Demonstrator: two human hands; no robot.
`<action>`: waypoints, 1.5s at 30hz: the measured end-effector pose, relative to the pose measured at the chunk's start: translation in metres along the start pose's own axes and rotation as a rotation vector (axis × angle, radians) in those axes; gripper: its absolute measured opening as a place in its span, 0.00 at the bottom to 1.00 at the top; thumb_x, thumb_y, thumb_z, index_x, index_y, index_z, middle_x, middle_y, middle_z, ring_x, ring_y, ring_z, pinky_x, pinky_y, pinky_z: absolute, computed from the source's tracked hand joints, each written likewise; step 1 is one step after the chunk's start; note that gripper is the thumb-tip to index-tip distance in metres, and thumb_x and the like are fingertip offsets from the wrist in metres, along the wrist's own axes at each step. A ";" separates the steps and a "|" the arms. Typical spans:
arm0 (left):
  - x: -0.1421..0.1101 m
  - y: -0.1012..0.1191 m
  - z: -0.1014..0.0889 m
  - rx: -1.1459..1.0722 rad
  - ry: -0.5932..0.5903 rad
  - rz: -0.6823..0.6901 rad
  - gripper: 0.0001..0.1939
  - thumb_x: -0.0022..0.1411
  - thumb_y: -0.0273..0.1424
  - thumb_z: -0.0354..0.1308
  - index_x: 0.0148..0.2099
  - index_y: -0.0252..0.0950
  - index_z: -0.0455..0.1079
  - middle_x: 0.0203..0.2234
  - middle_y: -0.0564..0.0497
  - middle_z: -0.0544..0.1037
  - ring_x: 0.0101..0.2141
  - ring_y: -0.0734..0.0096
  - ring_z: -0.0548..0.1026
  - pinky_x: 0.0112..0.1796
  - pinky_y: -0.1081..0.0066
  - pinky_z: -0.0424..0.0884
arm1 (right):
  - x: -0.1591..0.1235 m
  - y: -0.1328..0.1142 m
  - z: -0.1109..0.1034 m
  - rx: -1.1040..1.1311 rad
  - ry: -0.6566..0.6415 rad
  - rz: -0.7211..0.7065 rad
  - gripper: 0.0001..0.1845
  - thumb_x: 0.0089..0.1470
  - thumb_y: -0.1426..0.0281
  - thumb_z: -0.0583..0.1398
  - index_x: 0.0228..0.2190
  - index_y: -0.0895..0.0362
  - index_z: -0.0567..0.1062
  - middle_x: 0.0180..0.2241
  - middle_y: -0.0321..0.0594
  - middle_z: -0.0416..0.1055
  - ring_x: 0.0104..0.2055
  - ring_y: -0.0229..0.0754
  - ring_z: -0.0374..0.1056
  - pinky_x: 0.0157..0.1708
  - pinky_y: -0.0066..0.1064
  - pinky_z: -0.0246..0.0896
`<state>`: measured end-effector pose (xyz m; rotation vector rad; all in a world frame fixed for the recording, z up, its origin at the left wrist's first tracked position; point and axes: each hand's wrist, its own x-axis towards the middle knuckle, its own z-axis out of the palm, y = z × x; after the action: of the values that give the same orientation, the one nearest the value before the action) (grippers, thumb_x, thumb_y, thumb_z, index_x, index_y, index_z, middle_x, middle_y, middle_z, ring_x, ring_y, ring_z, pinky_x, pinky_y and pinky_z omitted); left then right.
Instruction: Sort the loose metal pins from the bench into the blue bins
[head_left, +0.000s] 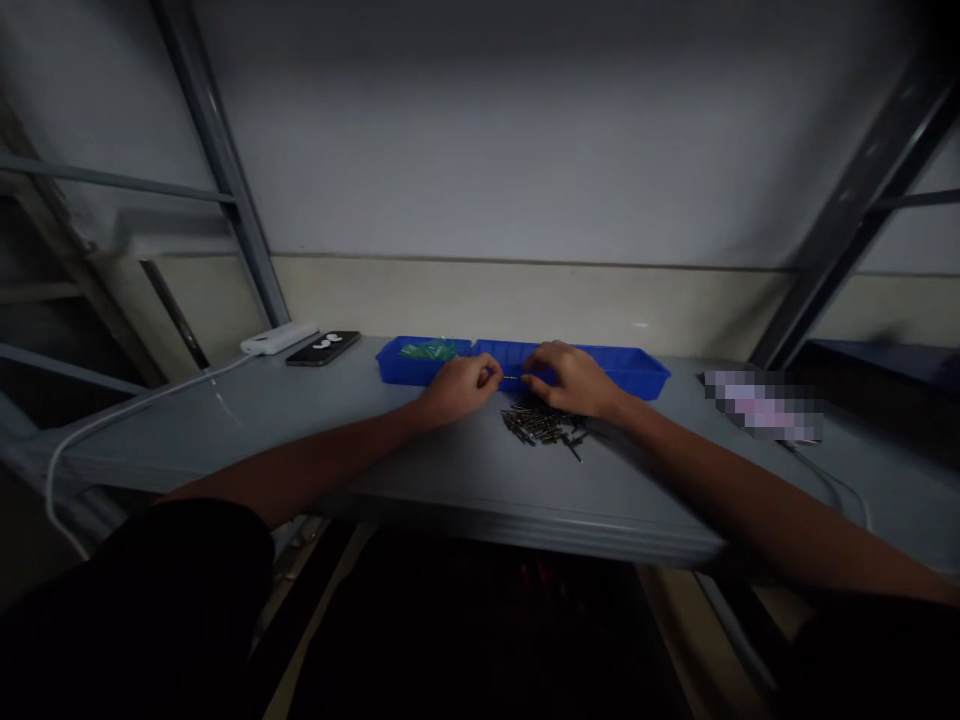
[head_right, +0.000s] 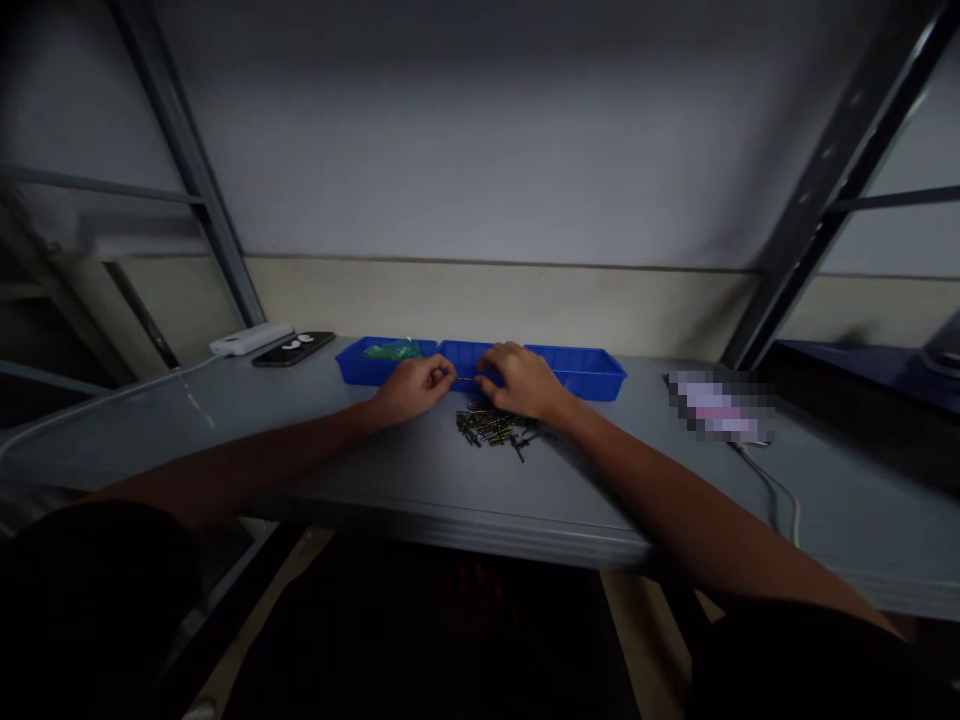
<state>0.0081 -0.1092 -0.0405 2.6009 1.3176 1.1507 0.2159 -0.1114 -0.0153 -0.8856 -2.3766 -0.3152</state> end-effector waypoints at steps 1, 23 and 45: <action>0.000 0.000 0.000 -0.028 0.011 0.002 0.06 0.58 0.30 0.51 0.34 0.34 0.68 0.16 0.57 0.66 0.19 0.78 0.63 0.23 0.76 0.55 | 0.000 -0.001 0.001 -0.006 0.013 -0.017 0.09 0.52 0.67 0.55 0.34 0.58 0.72 0.34 0.44 0.70 0.37 0.45 0.64 0.39 0.36 0.59; -0.003 0.006 -0.005 -0.160 0.076 0.161 0.04 0.58 0.29 0.54 0.37 0.35 0.64 0.24 0.55 0.66 0.22 0.79 0.62 0.25 0.76 0.60 | 0.001 -0.012 -0.005 0.067 0.009 -0.018 0.10 0.55 0.68 0.51 0.31 0.58 0.71 0.30 0.42 0.70 0.31 0.40 0.63 0.33 0.33 0.56; -0.003 0.009 -0.007 -0.177 0.036 0.127 0.06 0.61 0.32 0.51 0.38 0.35 0.65 0.23 0.55 0.68 0.22 0.79 0.63 0.25 0.76 0.59 | -0.001 -0.016 -0.006 0.064 0.011 0.049 0.11 0.56 0.65 0.52 0.36 0.56 0.70 0.25 0.37 0.69 0.25 0.37 0.62 0.27 0.30 0.53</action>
<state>0.0090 -0.1190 -0.0338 2.5776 1.0156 1.2741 0.2091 -0.1262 -0.0118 -0.9087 -2.3374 -0.2234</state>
